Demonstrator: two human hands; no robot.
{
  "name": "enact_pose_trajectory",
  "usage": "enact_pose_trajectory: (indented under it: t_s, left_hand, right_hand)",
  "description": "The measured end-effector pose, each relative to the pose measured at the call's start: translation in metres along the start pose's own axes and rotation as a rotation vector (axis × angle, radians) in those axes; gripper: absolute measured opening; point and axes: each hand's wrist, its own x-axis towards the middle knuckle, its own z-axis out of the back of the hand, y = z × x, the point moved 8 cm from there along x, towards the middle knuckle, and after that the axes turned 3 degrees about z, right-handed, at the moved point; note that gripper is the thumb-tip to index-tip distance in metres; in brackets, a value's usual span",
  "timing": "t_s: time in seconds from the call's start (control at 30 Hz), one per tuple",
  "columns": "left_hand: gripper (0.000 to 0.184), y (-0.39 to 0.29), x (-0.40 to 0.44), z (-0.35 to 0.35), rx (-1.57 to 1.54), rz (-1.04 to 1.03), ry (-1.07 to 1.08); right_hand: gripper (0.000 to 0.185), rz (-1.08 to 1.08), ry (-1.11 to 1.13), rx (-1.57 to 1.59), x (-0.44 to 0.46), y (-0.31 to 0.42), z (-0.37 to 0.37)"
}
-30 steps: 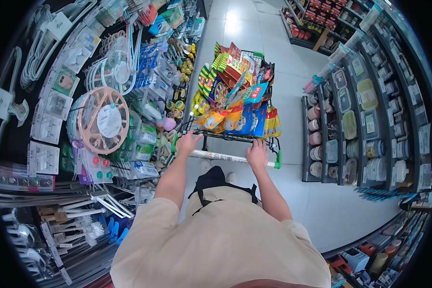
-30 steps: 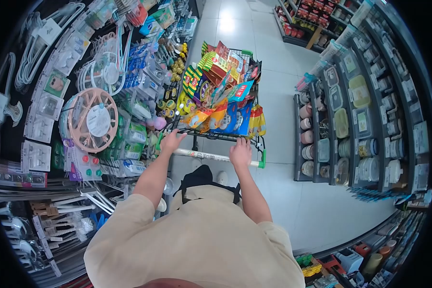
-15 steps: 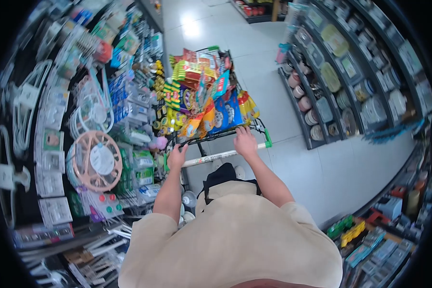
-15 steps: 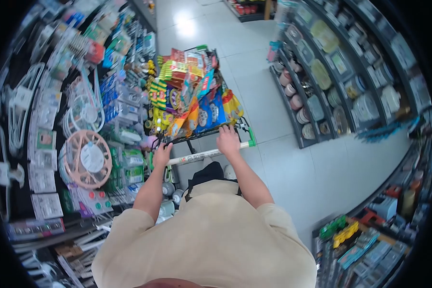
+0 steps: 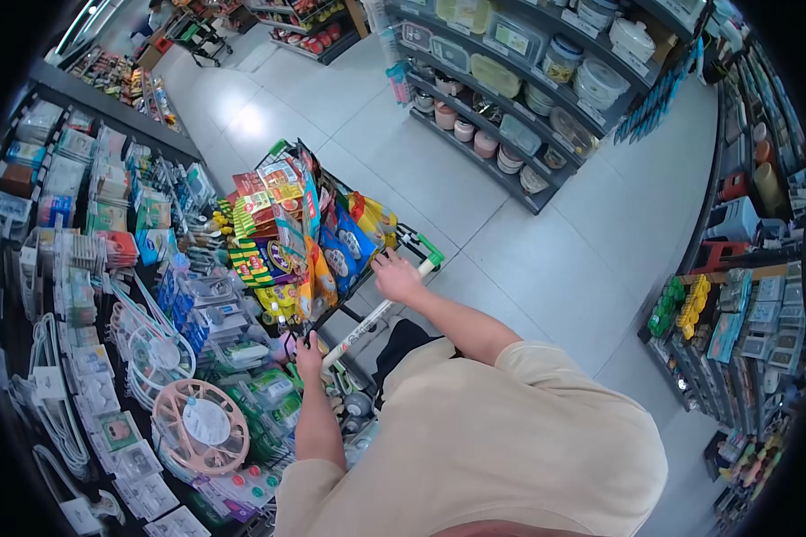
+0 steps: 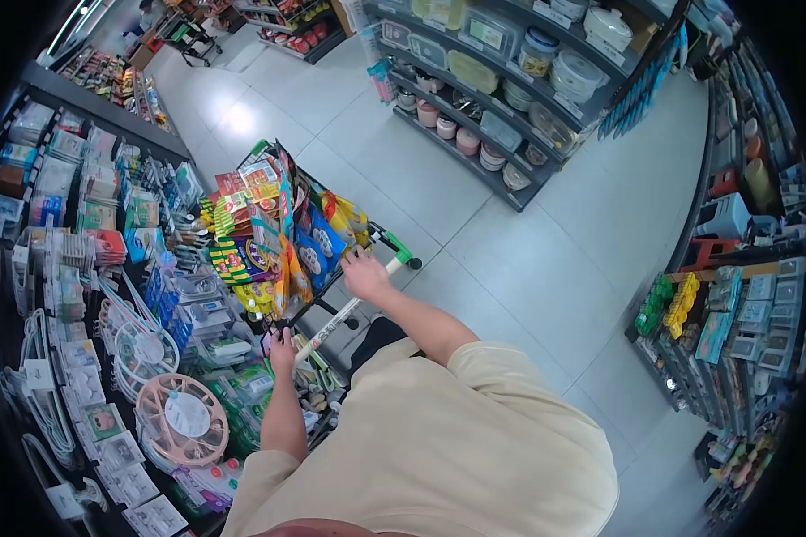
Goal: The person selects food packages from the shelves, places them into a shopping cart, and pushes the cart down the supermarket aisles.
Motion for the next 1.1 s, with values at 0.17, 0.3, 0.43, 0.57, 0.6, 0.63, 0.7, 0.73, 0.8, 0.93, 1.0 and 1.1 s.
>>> enact_pose_trajectory:
  t_s: [0.17, 0.3, 0.43, 0.57, 0.6, 0.63, 0.7, 0.73, 0.8, 0.93, 1.0, 1.1]
  left_hand:
    - [0.078, 0.013, 0.014, -0.019, -0.083, 0.026, 0.108]
    - [0.075, 0.012, 0.02, -0.024, -0.121, -0.001, 0.135]
    - [0.072, 0.006, 0.018, -0.027, -0.149, -0.006, 0.142]
    - [0.072, 0.006, 0.02, -0.031, -0.176, 0.004, 0.131]
    - [0.072, 0.006, 0.019, -0.031, -0.173, 0.013, 0.132]
    - [0.072, 0.006, 0.019, -0.03, -0.172, 0.015, 0.129]
    - [0.072, 0.003, 0.018, -0.03, -0.151, 0.003, 0.132]
    - [0.071, 0.001, 0.017, -0.029, -0.162, 0.005, 0.124]
    - [0.071, -0.001, 0.019, -0.027, -0.137, 0.004, 0.106]
    - [0.072, 0.0, 0.023, -0.028, -0.11, 0.005, 0.084]
    - [0.072, 0.001, 0.027, -0.028, -0.119, -0.024, 0.07]
    - [0.073, 0.008, 0.039, -0.034, -0.131, -0.095, -0.007]
  right_hand:
    - [0.037, -0.012, 0.027, 0.03, 0.001, -0.005, -0.001]
    - [0.037, -0.02, 0.003, 0.028, 0.002, -0.01, 0.003]
    - [0.035, -0.02, -0.021, 0.034, 0.005, -0.014, 0.005]
    - [0.033, -0.008, -0.041, 0.036, 0.008, -0.016, 0.006]
    - [0.033, -0.003, -0.049, 0.03, 0.01, -0.017, 0.006]
    - [0.032, 0.001, -0.057, 0.023, 0.01, -0.018, 0.006]
    - [0.032, 0.004, -0.06, 0.029, 0.012, -0.018, 0.006]
    - [0.033, 0.005, -0.061, 0.033, 0.012, -0.018, 0.007]
    - [0.033, -0.004, -0.067, 0.033, 0.014, -0.018, 0.008]
    - [0.033, -0.003, -0.073, 0.04, 0.019, -0.019, 0.01]
    - [0.032, -0.004, -0.067, 0.046, 0.021, -0.02, 0.011]
    - [0.031, -0.001, -0.065, 0.059, 0.029, -0.02, 0.007]
